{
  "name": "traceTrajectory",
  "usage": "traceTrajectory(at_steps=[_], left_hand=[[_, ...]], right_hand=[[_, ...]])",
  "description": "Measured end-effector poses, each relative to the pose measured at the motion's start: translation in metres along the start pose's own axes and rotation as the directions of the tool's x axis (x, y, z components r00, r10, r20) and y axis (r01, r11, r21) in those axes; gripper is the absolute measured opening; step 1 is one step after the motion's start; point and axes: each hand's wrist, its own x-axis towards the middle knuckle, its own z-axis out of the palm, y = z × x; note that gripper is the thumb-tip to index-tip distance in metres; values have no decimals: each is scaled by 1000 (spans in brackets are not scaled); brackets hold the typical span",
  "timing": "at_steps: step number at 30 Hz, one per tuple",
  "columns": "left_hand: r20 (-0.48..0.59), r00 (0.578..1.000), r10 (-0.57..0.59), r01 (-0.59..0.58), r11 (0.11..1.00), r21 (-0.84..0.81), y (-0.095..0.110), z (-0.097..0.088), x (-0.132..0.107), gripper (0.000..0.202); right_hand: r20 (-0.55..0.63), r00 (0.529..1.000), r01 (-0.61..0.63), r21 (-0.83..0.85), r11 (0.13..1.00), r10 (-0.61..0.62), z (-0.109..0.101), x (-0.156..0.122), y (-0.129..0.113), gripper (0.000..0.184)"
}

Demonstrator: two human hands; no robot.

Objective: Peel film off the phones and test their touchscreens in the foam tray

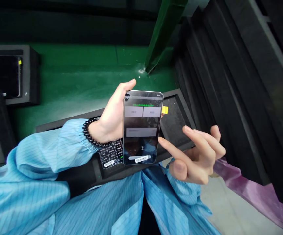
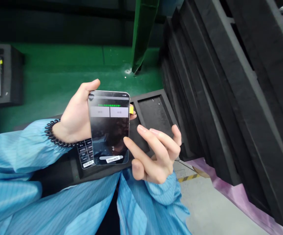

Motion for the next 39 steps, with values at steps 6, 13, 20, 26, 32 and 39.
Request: traceTrajectory(at_steps=[6,13,20,26,32,39], left_hand=[[-44,999,-14,13,999,-37,1,4,-2,49],[5,1000,26,-26,1000,6,-1,3,-2,49],[32,999,-16,13,997,75,0,5,-4,49],[9,1000,22,-23,997,79,0,3,-3,46],[-12,999,48,-47,996,77,1,4,-1,46],[-51,995,81,-79,996,42,-3,3,1,45]], right_hand=[[-57,998,44,73,996,-39,14,11,-4,48],[-34,999,14,24,1000,-14,17,18,-8,49],[99,993,69,-13,998,-68,19,21,-3,47],[-96,995,33,7,999,-32,18,18,-2,46],[-13,998,69,146,987,-68,11,5,-9,46],[185,959,194,135,972,-217,25,15,-26,50]])
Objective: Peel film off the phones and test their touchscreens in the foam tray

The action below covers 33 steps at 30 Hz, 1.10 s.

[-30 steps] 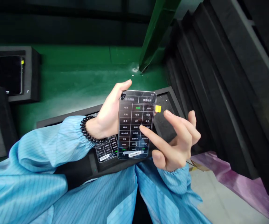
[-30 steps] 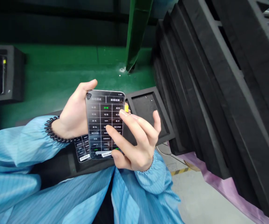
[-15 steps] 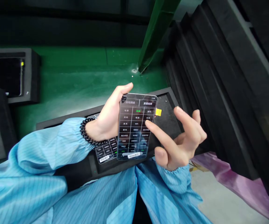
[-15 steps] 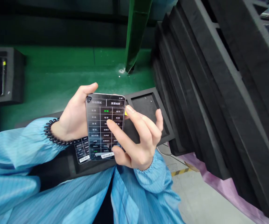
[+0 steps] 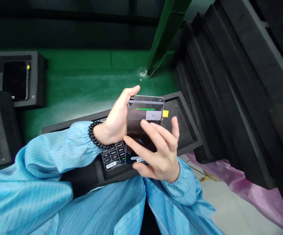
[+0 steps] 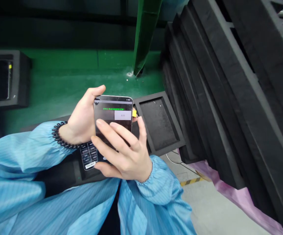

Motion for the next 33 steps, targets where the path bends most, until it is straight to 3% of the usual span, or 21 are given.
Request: traceTrajectory(at_steps=[3,9,14,19,27,33], left_hand=[[13,1000,0,0,1000,1,0,0,0,44],[18,1000,-12,12,1000,15,3,-2,0,45],[22,1000,-17,17,1000,6,3,-1,-1,46],[25,1000,-3,2,1000,5,3,0,-2,46],[44,999,-7,7,1000,15,3,-1,-2,45],[111,992,-55,50,998,40,3,-6,-2,48]], right_hand=[[-26,1000,6,-25,1000,-6,-5,-1,8,50],[-262,960,-122,-81,989,97,-21,-17,27,48],[-258,964,-88,-63,994,68,-13,-12,19,48],[-325,942,-114,-74,991,84,-8,-14,19,42],[-321,939,-146,-43,988,125,-14,-14,23,43],[-140,987,-95,-122,988,78,-11,-5,25,47]])
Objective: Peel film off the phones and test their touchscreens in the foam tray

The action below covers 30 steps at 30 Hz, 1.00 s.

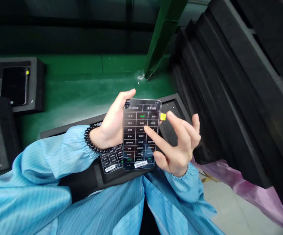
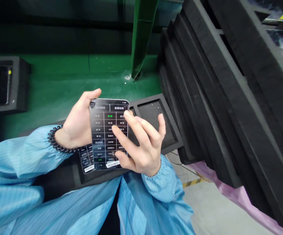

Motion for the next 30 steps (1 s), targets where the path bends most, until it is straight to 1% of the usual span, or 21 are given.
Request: traceTrajectory(at_steps=[2,4,6,8,11,15,20,21,25,28,29,30], left_hand=[[5,1000,-2,2,1000,6,0,-1,0,50],[0,1000,6,-6,1000,15,0,-2,0,50],[-10,1000,14,-14,1000,26,0,-3,0,49],[-22,1000,12,-12,999,33,0,-4,1,49],[-18,1000,-3,4,1000,24,0,-4,1,50],[21,1000,-20,20,1000,1,-1,-2,0,49],[33,998,-49,49,999,-23,-2,-2,1,49],[33,998,-50,51,998,-25,-2,-3,1,49],[37,998,-51,52,998,-26,-5,-6,5,50],[60,996,-70,71,997,-17,-7,-7,6,51],[67,995,-80,81,997,-12,-8,-7,5,52],[71,993,-92,92,996,-9,-9,-7,4,54]], right_hand=[[-21,999,34,48,998,-33,-2,-3,-1,45],[-55,998,42,151,988,-34,-5,-7,-3,46],[-81,997,0,248,969,20,-8,-10,-5,50],[-80,994,-51,287,957,77,-9,-10,-6,52],[-68,993,-83,212,974,99,-7,-5,-5,51],[34,995,-93,48,995,91,-2,4,-5,53],[169,981,-102,4,995,99,2,10,-3,55],[182,978,-108,4,994,106,2,10,-2,55],[139,984,-115,3,993,114,1,10,-1,56],[190,978,-89,1,996,87,-1,8,-2,54],[188,978,-94,12,995,90,-3,7,-2,53],[160,982,-110,31,993,103,-7,5,-1,53]])
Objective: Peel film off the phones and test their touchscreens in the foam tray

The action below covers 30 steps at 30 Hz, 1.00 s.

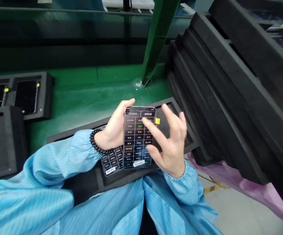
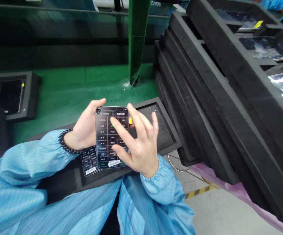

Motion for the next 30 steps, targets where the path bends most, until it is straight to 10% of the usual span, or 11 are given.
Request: traceTrajectory(at_steps=[4,12,30], left_hand=[[-45,998,-45,44,999,-21,-8,-2,-8,64],[-242,965,-96,67,990,-127,-46,-28,-21,67],[-175,985,7,-37,984,-172,-55,-28,-29,64]], right_hand=[[-185,975,-93,165,982,123,-15,-19,8,52],[61,990,-143,354,924,130,2,-62,4,45],[144,988,48,99,994,-62,34,-33,-23,48]])
